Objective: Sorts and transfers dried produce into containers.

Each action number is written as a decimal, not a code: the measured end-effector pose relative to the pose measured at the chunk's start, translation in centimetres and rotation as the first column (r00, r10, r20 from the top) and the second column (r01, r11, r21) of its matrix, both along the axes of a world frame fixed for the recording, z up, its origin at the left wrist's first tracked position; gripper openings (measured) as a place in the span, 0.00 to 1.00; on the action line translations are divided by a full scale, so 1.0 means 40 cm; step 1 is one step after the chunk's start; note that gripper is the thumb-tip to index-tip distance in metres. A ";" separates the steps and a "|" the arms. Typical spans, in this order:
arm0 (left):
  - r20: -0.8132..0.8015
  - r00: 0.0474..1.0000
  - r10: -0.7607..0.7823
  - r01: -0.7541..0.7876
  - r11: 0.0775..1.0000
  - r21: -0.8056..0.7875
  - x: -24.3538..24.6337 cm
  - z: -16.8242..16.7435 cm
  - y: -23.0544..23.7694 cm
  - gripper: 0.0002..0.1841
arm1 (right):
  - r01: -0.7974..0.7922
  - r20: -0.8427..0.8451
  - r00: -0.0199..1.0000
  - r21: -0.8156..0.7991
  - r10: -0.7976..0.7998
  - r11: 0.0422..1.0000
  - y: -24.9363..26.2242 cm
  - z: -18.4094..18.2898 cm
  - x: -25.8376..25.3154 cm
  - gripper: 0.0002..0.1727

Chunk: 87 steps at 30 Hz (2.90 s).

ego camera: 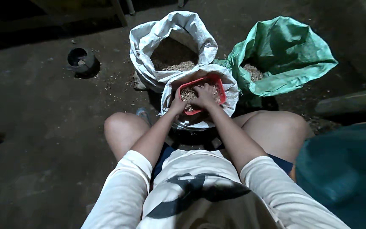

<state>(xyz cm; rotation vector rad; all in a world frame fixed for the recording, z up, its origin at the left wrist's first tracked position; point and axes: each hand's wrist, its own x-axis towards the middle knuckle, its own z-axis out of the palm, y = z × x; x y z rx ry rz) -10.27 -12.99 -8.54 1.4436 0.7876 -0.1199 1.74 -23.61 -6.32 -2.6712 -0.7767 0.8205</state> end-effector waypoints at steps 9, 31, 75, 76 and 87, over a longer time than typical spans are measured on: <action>0.017 1.000 -0.016 0.014 0.997 0.078 -0.011 -0.008 0.018 0.51 | -0.267 0.010 0.964 0.010 0.267 0.964 0.025 -0.039 -0.048 0.49; -0.021 0.999 -0.043 0.044 0.995 0.086 0.003 0.007 0.009 0.49 | -0.279 0.189 0.935 -0.124 0.299 0.952 0.071 -0.059 -0.077 0.35; 0.040 0.991 0.128 -0.130 0.991 0.043 -0.008 -0.029 -0.010 0.49 | 0.234 -0.156 0.963 0.073 -0.221 0.969 0.012 -0.011 0.011 0.41; 0.037 0.991 0.131 -0.132 0.991 0.026 -0.010 -0.026 -0.010 0.49 | 0.223 -0.123 0.970 0.093 -0.211 0.970 0.010 -0.005 0.005 0.41; -0.007 0.995 0.100 -0.099 0.995 0.031 -0.018 -0.010 -0.019 0.50 | 0.368 -0.191 0.917 0.060 -0.351 0.928 0.044 -0.028 0.027 0.41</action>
